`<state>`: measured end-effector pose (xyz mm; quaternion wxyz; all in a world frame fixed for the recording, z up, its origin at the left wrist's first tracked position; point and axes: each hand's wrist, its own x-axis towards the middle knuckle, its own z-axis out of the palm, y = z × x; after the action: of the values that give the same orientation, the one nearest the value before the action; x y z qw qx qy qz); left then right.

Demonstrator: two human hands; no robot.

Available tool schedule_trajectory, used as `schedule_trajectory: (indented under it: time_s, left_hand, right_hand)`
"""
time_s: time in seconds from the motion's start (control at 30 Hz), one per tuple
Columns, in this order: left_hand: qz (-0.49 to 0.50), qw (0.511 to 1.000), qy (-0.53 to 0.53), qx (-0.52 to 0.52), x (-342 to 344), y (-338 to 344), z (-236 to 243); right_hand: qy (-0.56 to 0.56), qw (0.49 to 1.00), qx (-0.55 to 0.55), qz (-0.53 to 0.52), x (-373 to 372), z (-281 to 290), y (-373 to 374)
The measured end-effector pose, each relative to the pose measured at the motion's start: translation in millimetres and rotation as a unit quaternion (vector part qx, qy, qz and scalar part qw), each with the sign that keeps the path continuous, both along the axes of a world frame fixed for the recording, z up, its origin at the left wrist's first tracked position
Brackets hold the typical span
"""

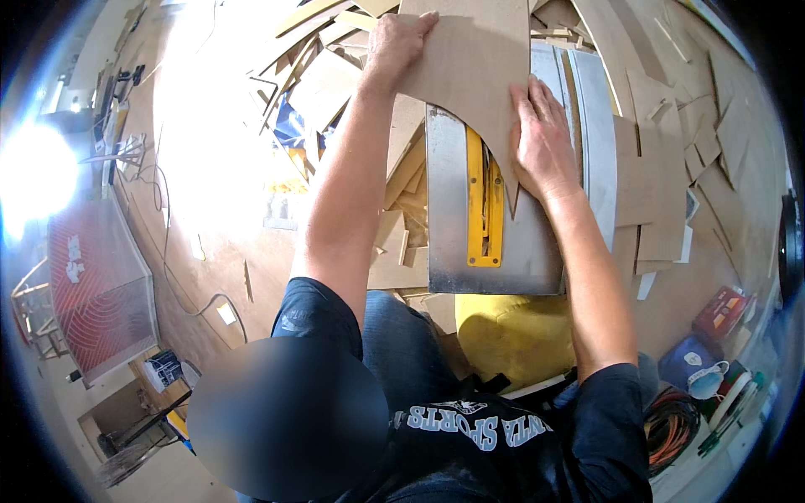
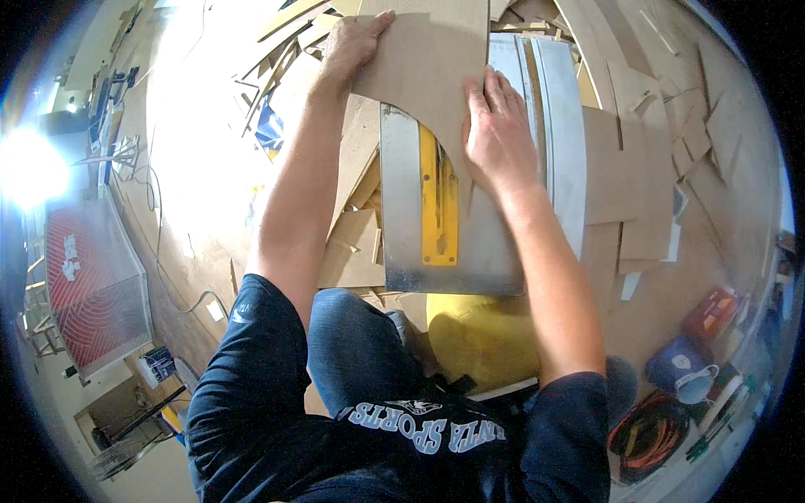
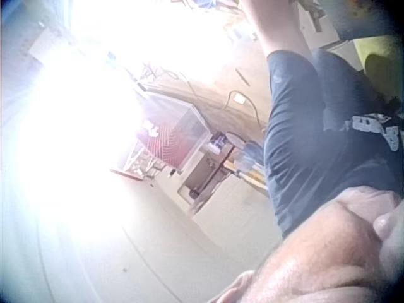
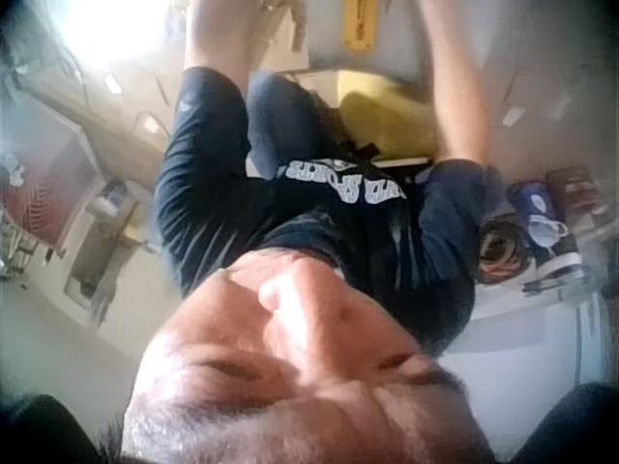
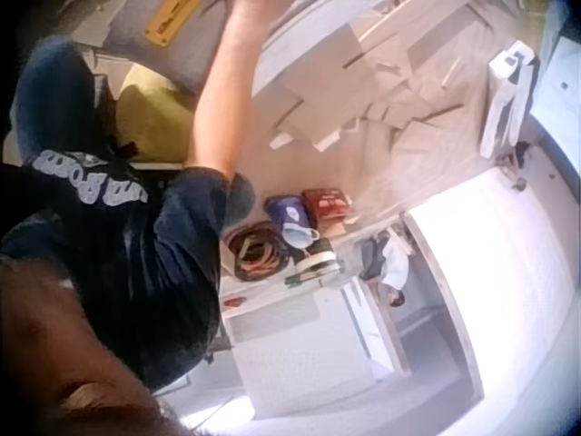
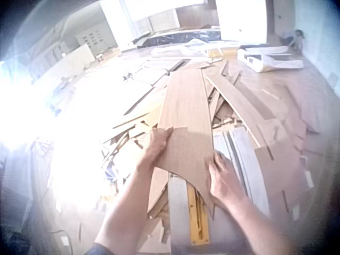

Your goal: The person uses a table saw to cut a curved piece of laminate flooring while kneeling on the ground.

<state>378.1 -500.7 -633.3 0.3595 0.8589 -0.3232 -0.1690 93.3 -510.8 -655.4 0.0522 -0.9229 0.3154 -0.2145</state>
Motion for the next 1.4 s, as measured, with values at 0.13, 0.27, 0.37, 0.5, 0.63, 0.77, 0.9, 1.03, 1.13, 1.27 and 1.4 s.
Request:
schedule_trajectory:
  time_s: [0.13,0.27,0.37,0.5,0.63,0.77,0.9,1.03,1.13,1.27,1.4]
  left_hand:
    - [-0.004,1.0,0.008,0.025,-6,0,11]
    - [-0.011,1.0,0.003,0.016,-8,3,13]
    - [-0.005,1.0,-0.008,0.026,-9,2,16]
    - [-0.008,1.0,-0.011,0.018,-5,2,15]
    - [0.015,1.0,0.024,-0.001,-9,2,11]
    - [-0.098,0.993,0.05,0.04,19,-11,7]
    - [-0.126,0.991,0.033,-0.004,18,-28,-18]
    - [-0.121,0.953,-0.266,-0.082,78,-29,-73]
    - [-0.077,0.991,-0.084,-0.071,47,-36,-46]
    - [-0.066,0.99,0.109,-0.06,37,-28,-5]
    - [-0.005,0.976,0.152,-0.154,24,-22,-7]
  right_hand:
    - [-0.015,1.0,0.001,0.003,0,-1,0]
    - [-0.021,1.0,-0.003,0.004,2,2,1]
    - [-0.011,1.0,-0.017,0.003,3,-1,0]
    - [-0.01,1.0,-0.01,0.003,6,0,-1]
    - [-0.015,1.0,-0.01,-0.001,7,2,1]
    - [-0.022,1.0,-0.01,0.005,10,-2,-2]
    - [-0.018,1.0,-0.013,-0.004,3,-7,-8]
    - [-0.039,0.998,-0.015,0.038,30,-4,-16]
    - [-0.029,0.998,-0.001,0.047,19,-1,-30]
    - [-0.035,0.997,-0.024,0.065,21,-7,-37]
    - [-0.021,0.998,-0.032,0.041,26,-13,-30]
